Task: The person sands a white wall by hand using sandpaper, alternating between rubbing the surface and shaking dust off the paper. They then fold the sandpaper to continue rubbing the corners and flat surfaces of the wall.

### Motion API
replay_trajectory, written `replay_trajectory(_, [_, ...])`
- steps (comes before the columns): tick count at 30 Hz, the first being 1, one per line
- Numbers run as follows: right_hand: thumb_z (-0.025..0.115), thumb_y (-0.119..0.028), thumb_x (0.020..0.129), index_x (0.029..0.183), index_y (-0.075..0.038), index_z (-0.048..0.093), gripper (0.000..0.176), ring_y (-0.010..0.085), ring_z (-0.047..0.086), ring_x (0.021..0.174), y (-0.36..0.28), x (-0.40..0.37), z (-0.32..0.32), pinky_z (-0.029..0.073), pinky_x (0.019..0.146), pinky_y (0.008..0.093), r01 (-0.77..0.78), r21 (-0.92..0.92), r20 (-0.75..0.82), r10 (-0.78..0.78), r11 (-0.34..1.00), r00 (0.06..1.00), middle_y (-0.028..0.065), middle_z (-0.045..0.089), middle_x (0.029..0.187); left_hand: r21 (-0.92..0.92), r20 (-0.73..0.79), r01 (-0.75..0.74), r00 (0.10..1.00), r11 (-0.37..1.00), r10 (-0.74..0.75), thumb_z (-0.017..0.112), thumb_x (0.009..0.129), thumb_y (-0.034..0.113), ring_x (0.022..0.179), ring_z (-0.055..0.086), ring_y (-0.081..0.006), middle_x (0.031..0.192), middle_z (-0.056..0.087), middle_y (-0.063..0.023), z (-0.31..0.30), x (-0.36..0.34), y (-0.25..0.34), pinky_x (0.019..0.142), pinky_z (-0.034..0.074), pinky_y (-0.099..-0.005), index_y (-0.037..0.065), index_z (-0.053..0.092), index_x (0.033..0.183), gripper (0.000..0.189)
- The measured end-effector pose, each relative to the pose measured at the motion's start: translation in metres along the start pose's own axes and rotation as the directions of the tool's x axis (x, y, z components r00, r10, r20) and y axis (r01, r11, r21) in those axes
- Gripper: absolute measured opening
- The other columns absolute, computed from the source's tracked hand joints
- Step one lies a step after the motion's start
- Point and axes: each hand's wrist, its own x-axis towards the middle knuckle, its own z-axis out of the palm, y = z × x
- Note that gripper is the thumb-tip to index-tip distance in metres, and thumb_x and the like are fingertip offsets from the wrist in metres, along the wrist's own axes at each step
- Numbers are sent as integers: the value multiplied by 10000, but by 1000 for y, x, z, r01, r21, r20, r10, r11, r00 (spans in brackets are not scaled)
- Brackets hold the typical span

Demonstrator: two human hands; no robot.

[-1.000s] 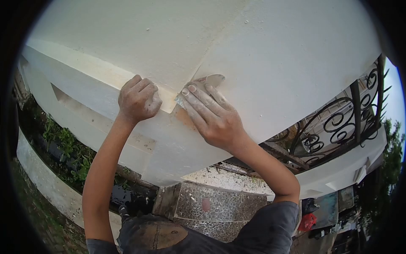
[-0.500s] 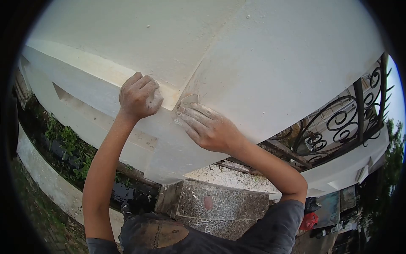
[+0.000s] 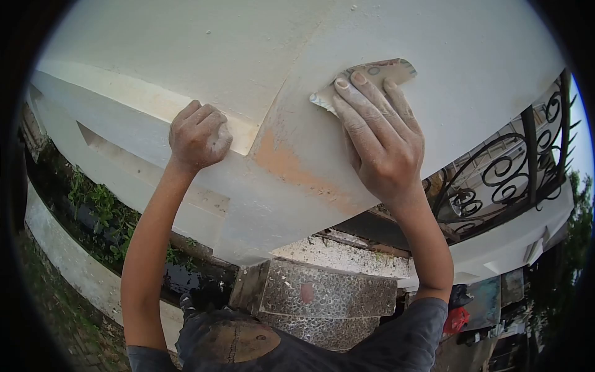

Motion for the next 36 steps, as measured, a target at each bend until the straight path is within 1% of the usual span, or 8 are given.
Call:
replay_trajectory(3, [623,-94,773,987,-50,667,223,239,583,1124,-27,-4,4,410,1007,451,-186,36,-48,187,982,981,81,659,1107,0,-9,13,1000,1000,-13,617,583,123,578,490,-194,656,565,-36,0,1,1,498,435,-301,75,588,643,82])
replay_trajectory(6, [611,-108,766,992,-39,662,242,249,555,1145,-83,-34,27,416,1018,437,45,364,283,-156,930,946,117,616,1176,13,-32,1,999,1000,0,618,599,147,570,476,-170,622,542,-18,0,3,3,480,432,-287,85,581,604,73])
replay_trajectory(9, [616,-100,766,994,-38,663,242,238,558,1149,-41,-23,16,404,1025,437,65,274,163,-113,959,980,104,625,1170,12,-26,10,1000,1000,-10,612,601,132,570,484,-182,642,558,-25,-1,5,1,492,436,-298,82,582,621,62])
replay_trajectory(14, [612,-82,777,1007,-50,662,238,211,563,1154,-14,4,-3,399,1022,441,-269,-29,-131,263,963,956,69,648,1138,-11,-27,9,1000,1000,-9,589,618,95,561,489,-209,671,587,-46,-1,3,3,511,434,-319,70,583,656,46])
replay_trajectory(18, [572,-113,804,1095,-40,628,306,212,548,1158,-87,-35,31,401,1037,411,26,339,243,-114,941,963,95,614,1175,18,-25,-1,1000,1000,1,621,588,141,573,493,-179,650,574,-16,0,2,2,491,438,-298,89,600,647,82])
replay_trajectory(25, [606,-92,759,998,-30,641,250,235,574,1132,-4,6,-4,416,1008,442,-177,31,-134,180,984,975,93,639,1134,-5,-33,20,999,1000,-20,566,637,99,569,497,-217,661,586,-48,0,3,6,518,433,-326,65,579,658,43])
replay_trajectory(31, [585,-116,799,1020,-31,652,247,219,557,1152,-60,-41,28,432,1010,410,83,334,160,-143,939,977,98,628,1153,45,-33,11,999,999,-10,620,601,133,579,506,-176,663,590,-18,0,1,2,499,444,-297,97,608,655,66])
replay_trajectory(36, [670,-81,725,938,-30,658,220,256,614,1073,0,3,-12,433,971,462,-157,48,-128,161,987,979,106,677,1045,16,-50,30,998,999,-29,605,605,120,572,501,-192,650,579,-27,2,1,3,505,440,-309,86,596,650,57])
